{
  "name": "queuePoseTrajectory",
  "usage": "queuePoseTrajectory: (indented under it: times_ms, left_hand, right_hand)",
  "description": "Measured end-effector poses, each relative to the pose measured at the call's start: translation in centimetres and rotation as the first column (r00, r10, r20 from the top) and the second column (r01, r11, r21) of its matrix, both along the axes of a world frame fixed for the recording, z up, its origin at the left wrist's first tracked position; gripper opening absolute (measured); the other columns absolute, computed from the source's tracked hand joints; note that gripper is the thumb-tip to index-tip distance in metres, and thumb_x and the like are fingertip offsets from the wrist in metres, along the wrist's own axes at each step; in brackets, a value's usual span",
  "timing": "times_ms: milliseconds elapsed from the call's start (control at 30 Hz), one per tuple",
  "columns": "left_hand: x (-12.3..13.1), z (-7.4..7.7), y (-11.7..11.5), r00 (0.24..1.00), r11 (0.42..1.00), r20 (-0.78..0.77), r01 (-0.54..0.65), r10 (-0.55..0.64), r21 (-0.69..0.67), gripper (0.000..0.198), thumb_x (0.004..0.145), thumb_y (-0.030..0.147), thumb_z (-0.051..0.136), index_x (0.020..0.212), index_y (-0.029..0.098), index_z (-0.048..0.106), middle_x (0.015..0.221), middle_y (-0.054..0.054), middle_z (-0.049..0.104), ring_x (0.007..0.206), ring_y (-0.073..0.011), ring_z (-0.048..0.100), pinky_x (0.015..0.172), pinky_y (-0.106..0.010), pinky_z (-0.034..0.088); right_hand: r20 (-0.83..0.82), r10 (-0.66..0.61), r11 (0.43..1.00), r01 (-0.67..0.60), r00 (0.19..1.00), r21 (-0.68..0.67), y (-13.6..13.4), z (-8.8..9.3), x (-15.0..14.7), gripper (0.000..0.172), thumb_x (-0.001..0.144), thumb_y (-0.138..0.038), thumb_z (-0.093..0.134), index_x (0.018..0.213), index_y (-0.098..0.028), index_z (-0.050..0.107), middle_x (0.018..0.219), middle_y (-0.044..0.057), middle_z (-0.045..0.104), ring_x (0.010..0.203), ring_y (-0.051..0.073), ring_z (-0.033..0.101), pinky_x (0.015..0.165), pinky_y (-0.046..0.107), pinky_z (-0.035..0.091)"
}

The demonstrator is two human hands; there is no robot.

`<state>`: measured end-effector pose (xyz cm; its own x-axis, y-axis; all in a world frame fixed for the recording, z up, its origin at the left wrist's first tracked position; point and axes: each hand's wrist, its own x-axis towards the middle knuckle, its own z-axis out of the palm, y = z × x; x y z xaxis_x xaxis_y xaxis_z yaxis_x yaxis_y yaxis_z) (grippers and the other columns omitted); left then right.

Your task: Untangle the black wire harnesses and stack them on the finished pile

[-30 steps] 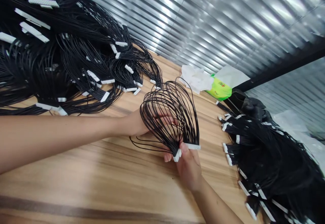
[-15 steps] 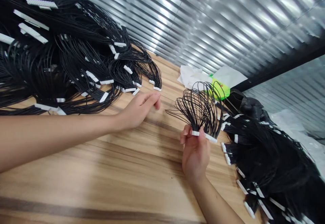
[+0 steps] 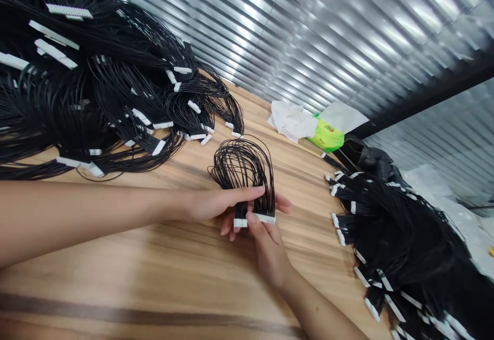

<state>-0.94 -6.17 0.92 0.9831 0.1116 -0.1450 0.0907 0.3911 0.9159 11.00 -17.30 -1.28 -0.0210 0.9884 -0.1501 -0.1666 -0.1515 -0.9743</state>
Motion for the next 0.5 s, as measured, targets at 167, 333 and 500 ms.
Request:
queuePoseTrajectory:
  times_ms: [167,333,500]
  left_hand:
    - [0.05,-0.22,-0.57,0.992,0.979,0.071,-0.093,0.107,-0.179,0.056,0.088,0.062,0.029,0.111,0.018,0.055,0.086,-0.004,0.064,0.034,-0.0025,0.038,0.031,-0.014,0.035]
    - [0.18,-0.15,-0.57,0.986,0.962,0.042,-0.145,0.159,-0.229,0.07,0.084,0.073,0.016,0.11,0.017,0.05,0.093,-0.007,0.063,0.032,-0.0016,0.04,0.03,-0.014,0.039]
    - [0.13,0.22,-0.48,0.99,0.984,0.073,-0.109,0.12,-0.143,0.077,0.08,0.08,0.01,0.111,0.019,0.046,0.092,-0.006,0.063,0.028,-0.0004,0.037,0.027,-0.014,0.038]
  right_hand:
    - [0.007,0.019,1.0,-0.019,1.0,0.012,0.31,0.44,-0.74,0.036,0.089,-0.051,0.049,0.073,-0.022,0.064,0.064,0.003,0.063,0.068,0.019,0.059,0.064,0.033,0.05]
    - [0.016,-0.014,0.999,0.014,1.0,0.039,0.41,0.2,-0.82,0.039,0.09,-0.05,0.048,0.073,-0.02,0.066,0.067,0.004,0.066,0.067,0.018,0.06,0.063,0.031,0.049]
    - [0.023,0.051,0.997,-0.052,0.998,0.064,0.23,0.26,-0.78,0.041,0.091,-0.051,0.044,0.081,-0.019,0.067,0.072,0.005,0.067,0.07,0.019,0.06,0.065,0.032,0.049]
